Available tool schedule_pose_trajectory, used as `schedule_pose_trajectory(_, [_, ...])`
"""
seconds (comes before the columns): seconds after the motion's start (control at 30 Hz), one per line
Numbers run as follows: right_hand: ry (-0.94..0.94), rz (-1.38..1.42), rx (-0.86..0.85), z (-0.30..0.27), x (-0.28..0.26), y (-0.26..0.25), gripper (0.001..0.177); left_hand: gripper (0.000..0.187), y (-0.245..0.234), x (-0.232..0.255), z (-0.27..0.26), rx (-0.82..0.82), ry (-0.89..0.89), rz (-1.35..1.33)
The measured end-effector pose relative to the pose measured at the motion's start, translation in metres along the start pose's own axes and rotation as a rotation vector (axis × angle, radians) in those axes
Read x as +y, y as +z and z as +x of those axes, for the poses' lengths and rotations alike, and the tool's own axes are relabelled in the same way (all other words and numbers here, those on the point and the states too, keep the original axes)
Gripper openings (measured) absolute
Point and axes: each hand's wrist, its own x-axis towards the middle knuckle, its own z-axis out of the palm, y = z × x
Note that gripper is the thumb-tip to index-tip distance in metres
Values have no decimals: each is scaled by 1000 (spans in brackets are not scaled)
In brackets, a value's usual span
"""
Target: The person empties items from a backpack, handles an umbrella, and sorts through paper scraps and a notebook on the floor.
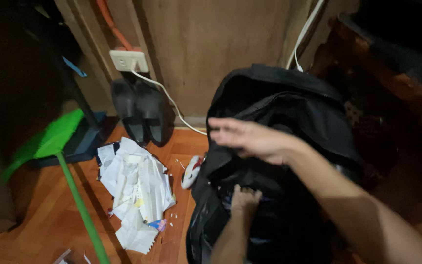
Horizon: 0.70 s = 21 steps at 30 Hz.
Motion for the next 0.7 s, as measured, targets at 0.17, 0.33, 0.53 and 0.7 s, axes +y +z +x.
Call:
schedule_pose_trajectory(0.17, [-159, -701, 25, -2, 44, -9, 80, 54, -23, 5, -23, -7, -79, -85])
schedule_pose_trajectory(0.33, [111, -920, 213, -8, 83, -56, 68, 65, -125, -8, -50, 73, -99, -145])
schedule_pose_trajectory(0.53, [-14, -249, 597, -11, 56, -96, 78, 60, -196, -48, -46, 543, -193, -597])
schedule_pose_trajectory(0.7, [301, 35, 703, -24, 44, -98, 62, 44, -195, -125, -59, 518, -260, -1319])
